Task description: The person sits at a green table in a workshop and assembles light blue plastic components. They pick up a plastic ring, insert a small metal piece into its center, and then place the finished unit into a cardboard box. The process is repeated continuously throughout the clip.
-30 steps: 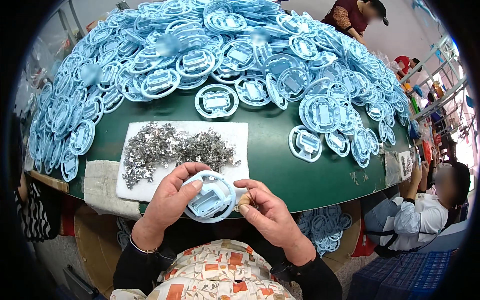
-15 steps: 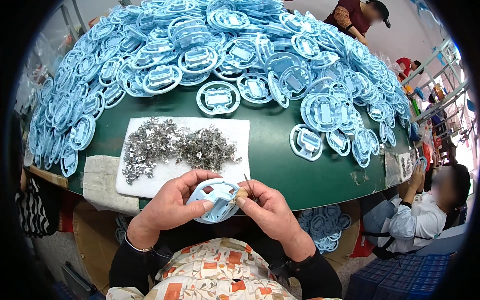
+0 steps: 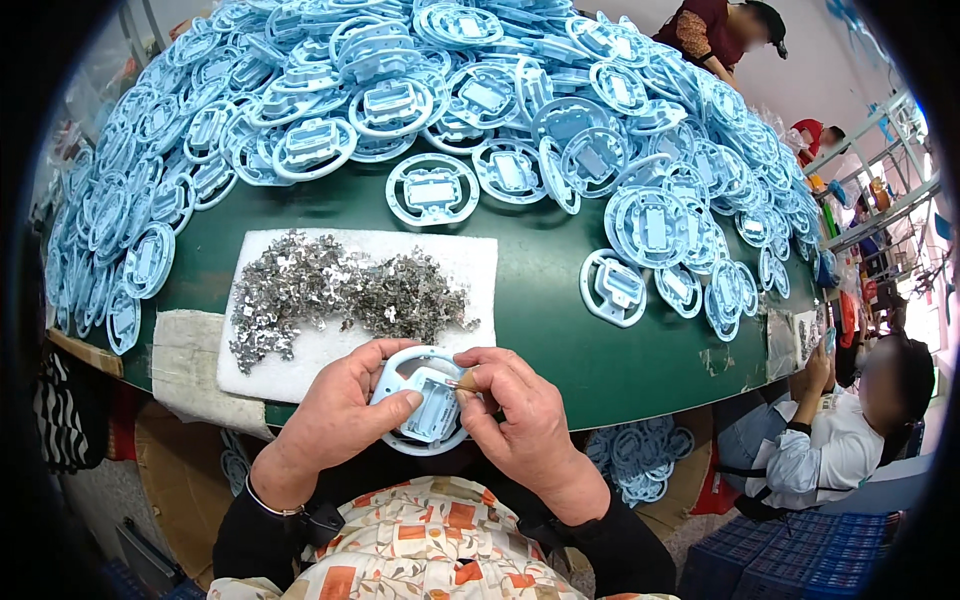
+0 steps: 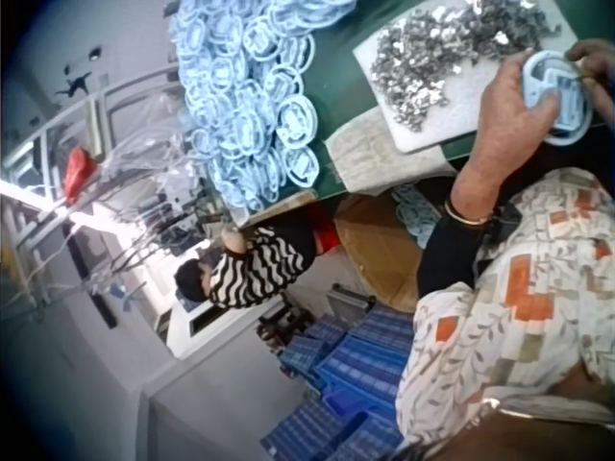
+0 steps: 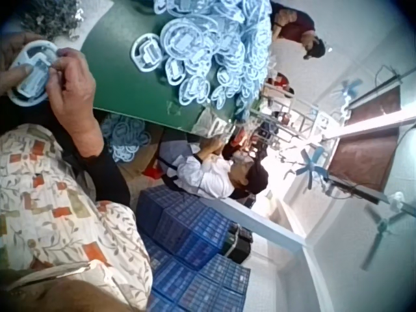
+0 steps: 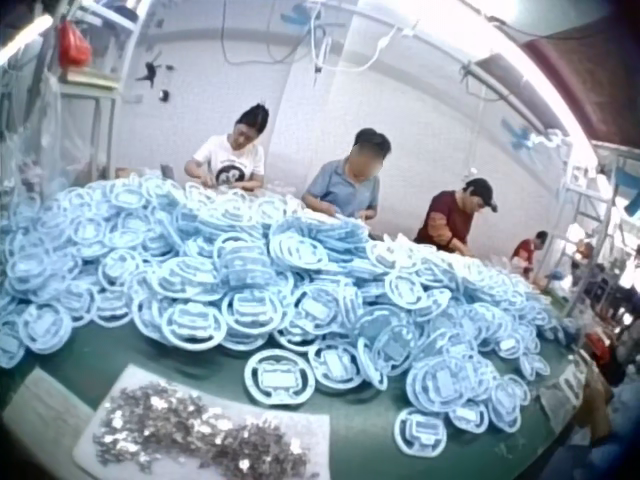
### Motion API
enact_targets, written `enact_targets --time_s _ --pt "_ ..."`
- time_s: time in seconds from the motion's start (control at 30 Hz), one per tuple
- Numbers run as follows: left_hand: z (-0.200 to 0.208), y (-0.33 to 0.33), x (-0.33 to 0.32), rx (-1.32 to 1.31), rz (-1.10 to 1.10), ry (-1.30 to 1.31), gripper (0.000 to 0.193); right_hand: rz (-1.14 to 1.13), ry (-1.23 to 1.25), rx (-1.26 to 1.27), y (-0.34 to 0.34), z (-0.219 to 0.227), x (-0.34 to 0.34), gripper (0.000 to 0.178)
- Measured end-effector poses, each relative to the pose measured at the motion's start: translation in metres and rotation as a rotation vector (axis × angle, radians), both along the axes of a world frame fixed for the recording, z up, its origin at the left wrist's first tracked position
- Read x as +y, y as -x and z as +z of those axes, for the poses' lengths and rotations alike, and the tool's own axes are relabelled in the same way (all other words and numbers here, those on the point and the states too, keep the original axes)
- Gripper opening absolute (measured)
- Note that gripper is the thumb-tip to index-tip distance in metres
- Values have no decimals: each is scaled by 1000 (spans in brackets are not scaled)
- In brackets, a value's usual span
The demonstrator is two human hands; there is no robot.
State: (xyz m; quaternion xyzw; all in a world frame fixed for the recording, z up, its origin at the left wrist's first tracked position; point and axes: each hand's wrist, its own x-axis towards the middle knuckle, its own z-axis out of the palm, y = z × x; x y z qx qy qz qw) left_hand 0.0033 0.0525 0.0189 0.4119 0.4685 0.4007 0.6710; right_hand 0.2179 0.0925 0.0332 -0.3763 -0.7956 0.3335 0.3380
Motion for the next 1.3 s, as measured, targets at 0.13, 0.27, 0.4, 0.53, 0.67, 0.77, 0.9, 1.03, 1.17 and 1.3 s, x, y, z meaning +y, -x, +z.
enact_targets --time_s 0.13,0.27,0.4,0.53,0.67,0.77,0.9,1.03,1.17,1.3 --pt "3 0 1 15 6 19 48 -13 -6 -71 4 0 -1 8" --pt "2 0 0 39 24 -4 47 -8 -55 -71 5 1 2 10" --pt "9 -1 2 52 22 18 48 -4 -148 -99 5 -1 2 15" --pt "14 -1 3 86 20 31 48 -33 -248 -199 7 1 -2 18" --pt "9 -2 3 137 21 19 48 -40 -265 -303 11 10 -6 18" --pt "8 -2 2 124 32 22 48 -32 -168 -294 10 15 -6 18" --pt "8 -2 2 128 27 18 49 -67 -13 -241 4 13 -8 17" --pt "9 -1 1 -8 33 64 51 -147 16 -141 8 15 -8 18" --pt "9 10 -1 -255 34 97 52 -112 549 248 3 6 -9 20" --pt "11 11 -2 -206 -11 28 52 -7 882 273 -4 12 -7 20"
